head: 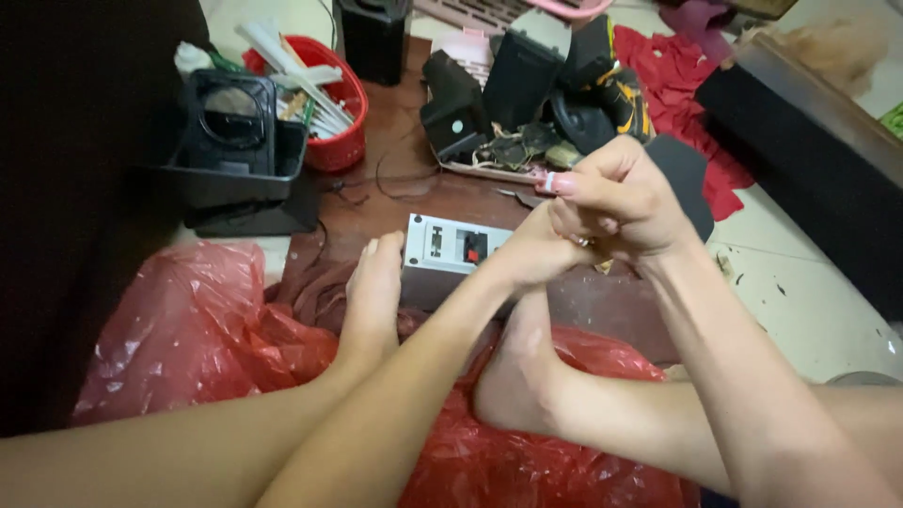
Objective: Disassembling the metal housing of an electronic device by removing screws with a manual screwdriver.
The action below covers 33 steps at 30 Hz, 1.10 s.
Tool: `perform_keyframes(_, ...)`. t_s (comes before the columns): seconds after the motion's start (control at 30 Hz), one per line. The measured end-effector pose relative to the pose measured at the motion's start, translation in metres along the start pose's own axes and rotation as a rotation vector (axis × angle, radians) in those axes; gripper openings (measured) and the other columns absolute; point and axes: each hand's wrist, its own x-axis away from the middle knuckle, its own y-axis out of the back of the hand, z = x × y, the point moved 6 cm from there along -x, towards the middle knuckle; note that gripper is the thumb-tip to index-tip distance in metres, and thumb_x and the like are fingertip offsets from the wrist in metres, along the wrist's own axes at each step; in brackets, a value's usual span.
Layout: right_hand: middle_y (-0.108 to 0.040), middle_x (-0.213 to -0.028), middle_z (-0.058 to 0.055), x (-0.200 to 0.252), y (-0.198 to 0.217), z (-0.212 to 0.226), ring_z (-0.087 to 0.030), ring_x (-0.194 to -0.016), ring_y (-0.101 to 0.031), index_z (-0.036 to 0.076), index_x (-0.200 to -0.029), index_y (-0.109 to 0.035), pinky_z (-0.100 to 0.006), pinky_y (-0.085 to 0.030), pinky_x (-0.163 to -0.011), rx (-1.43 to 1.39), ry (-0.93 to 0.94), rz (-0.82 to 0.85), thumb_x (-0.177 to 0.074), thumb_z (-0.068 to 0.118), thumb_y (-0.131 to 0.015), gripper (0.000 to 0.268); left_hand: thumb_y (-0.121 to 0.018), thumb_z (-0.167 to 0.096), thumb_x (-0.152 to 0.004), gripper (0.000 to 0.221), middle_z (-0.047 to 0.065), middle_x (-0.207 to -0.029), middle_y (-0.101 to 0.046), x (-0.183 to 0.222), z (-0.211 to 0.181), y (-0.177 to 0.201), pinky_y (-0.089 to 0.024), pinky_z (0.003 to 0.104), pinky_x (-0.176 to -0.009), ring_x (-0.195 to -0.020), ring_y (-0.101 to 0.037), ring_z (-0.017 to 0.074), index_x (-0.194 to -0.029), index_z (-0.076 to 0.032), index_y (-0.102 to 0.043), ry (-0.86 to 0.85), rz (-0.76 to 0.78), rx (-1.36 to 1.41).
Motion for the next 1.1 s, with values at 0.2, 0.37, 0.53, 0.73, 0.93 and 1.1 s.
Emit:
perform_keyframes(0.2,-0.051,-0.041,-0.007,0.011,0.005,0.012,-0.006,-0.040,-0.048,0.004,-0.061,-0.059,-0.016,-0.040,-0.042,0.620,0.048,-0.389,-0.080,0.007,-0.067,0.020,-0.061,-0.007,-0.053,0.003,0.002,-0.045,-0.049,0.013,-0.005,0.003,-0.040,0.022,-0.045,-0.045,-0.050,0.0112,-0.056,-0.008,-0.060,-0.020,-0.380,-0.306)
perform_keyframes(0.37,-0.060,-0.069,-0.020,0.019,-0.012,0.045,-0.038,-0.071,-0.060,0.003,-0.072,-0.063,-0.044,-0.046,-0.063,1.620,-0.322,-0.430,-0.076,0.040,-0.059,0.038,-0.064,-0.010,-0.058,0.018,0.004,-0.034,-0.040,0.022,-0.017,0.002,-0.031,0.019,-0.037,-0.036,-0.040,0.0092,-0.044,-0.005,-0.053,-0.121,-0.473,-0.443)
perform_keyframes(0.53,-0.063,-0.068,-0.020,0.028,-0.009,0.036,-0.040,-0.072,-0.065,0.001,-0.074,-0.067,-0.048,-0.049,-0.067,1.829,-0.664,-0.481,-0.086,0.050,-0.041,0.057,-0.066,-0.013,-0.063,0.019,0.015,-0.047,-0.053,0.028,-0.018,0.006,-0.039,0.024,-0.043,-0.048,-0.053,0.0365,-0.054,0.000,-0.057,-0.220,-0.629,-0.579)
perform_keyframes(0.73,-0.059,-0.057,-0.016,0.030,-0.001,0.032,-0.037,-0.060,-0.063,0.002,-0.062,-0.060,-0.041,-0.051,-0.061,1.595,-0.460,-0.394,-0.087,0.043,-0.045,0.050,-0.070,-0.009,-0.063,0.015,0.012,-0.046,-0.054,0.027,-0.013,0.005,-0.042,0.022,-0.045,-0.044,-0.052,0.0198,-0.059,0.002,-0.060,-0.199,-0.543,-0.478)
perform_keyframes(0.93,-0.054,-0.049,-0.012,0.022,0.010,0.032,-0.030,-0.050,-0.060,0.004,-0.058,-0.055,-0.033,-0.049,-0.055,1.473,-0.285,-0.163,-0.087,0.042,-0.047,0.049,-0.068,-0.005,-0.063,0.015,0.015,-0.058,-0.057,0.005,0.013,0.020,-0.048,0.031,-0.053,-0.052,-0.054,0.0209,-0.069,0.007,-0.062,-0.066,-0.260,-0.275)
perform_keyframes(1.1,-0.056,-0.060,-0.026,0.015,-0.013,0.037,-0.045,-0.061,-0.057,-0.002,-0.075,-0.049,-0.047,-0.045,-0.053,1.362,-0.178,0.237,-0.084,0.030,-0.048,0.034,-0.076,0.002,-0.056,0.045,0.021,-0.089,-0.056,-0.007,0.006,0.009,-0.044,0.038,-0.078,-0.083,-0.052,0.0254,-0.095,0.011,-0.054,-0.021,0.090,-0.160)
